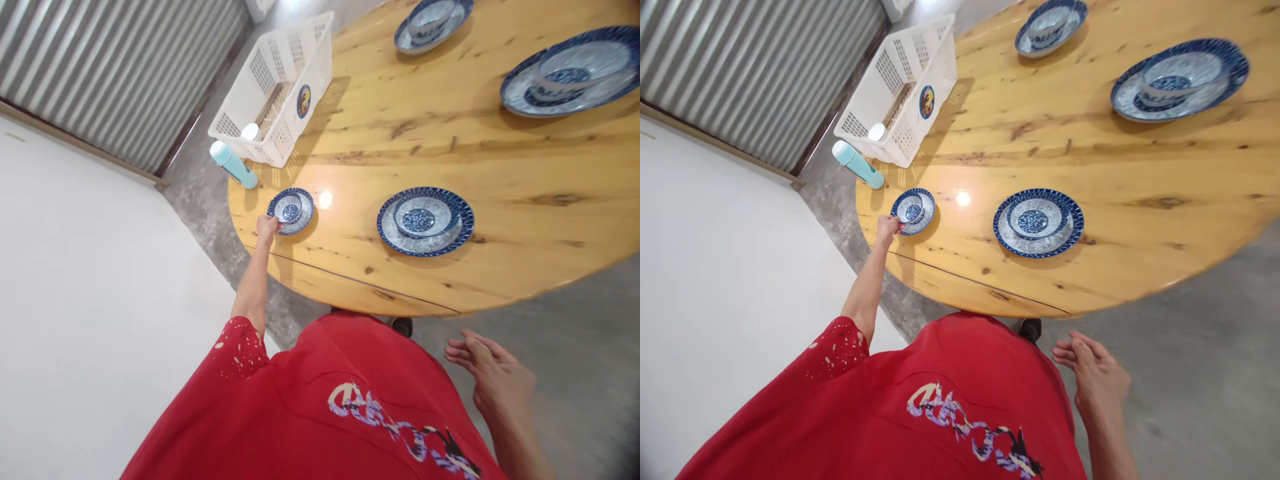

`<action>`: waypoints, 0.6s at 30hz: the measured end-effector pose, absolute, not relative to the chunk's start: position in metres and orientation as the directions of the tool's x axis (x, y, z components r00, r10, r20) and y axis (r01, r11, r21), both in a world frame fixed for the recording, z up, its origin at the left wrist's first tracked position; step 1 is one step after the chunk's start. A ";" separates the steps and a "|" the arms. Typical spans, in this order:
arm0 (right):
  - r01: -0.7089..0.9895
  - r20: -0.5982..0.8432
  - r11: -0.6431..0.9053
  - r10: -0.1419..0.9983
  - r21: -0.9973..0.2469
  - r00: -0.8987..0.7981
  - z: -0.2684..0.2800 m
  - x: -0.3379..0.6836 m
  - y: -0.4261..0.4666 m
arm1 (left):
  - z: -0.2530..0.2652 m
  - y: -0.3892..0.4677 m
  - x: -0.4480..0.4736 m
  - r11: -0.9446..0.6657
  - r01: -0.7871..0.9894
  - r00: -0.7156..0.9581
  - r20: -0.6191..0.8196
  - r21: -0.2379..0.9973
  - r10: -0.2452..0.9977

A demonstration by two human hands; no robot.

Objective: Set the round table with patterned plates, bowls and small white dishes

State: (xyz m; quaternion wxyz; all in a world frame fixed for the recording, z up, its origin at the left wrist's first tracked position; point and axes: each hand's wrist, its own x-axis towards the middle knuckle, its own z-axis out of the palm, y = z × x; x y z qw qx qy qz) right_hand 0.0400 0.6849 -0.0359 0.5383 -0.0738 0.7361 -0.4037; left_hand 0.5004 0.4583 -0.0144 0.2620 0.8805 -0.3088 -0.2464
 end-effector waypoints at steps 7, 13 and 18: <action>0.294 -0.728 0.674 -0.559 -0.678 -0.397 -0.041 0.041 0.682 | -0.018 0.458 0.502 -0.696 -0.444 0.694 -0.275 0.564 -0.666; 0.261 -0.726 0.685 -0.582 -0.680 -0.367 -0.053 0.036 0.680 | -0.015 0.460 0.500 -0.712 -0.464 0.701 -0.273 0.527 -0.659; 0.234 -0.725 0.694 -0.594 -0.681 -0.348 -0.061 0.031 0.678 | -0.012 0.462 0.501 -0.720 -0.469 0.708 -0.268 0.511 -0.653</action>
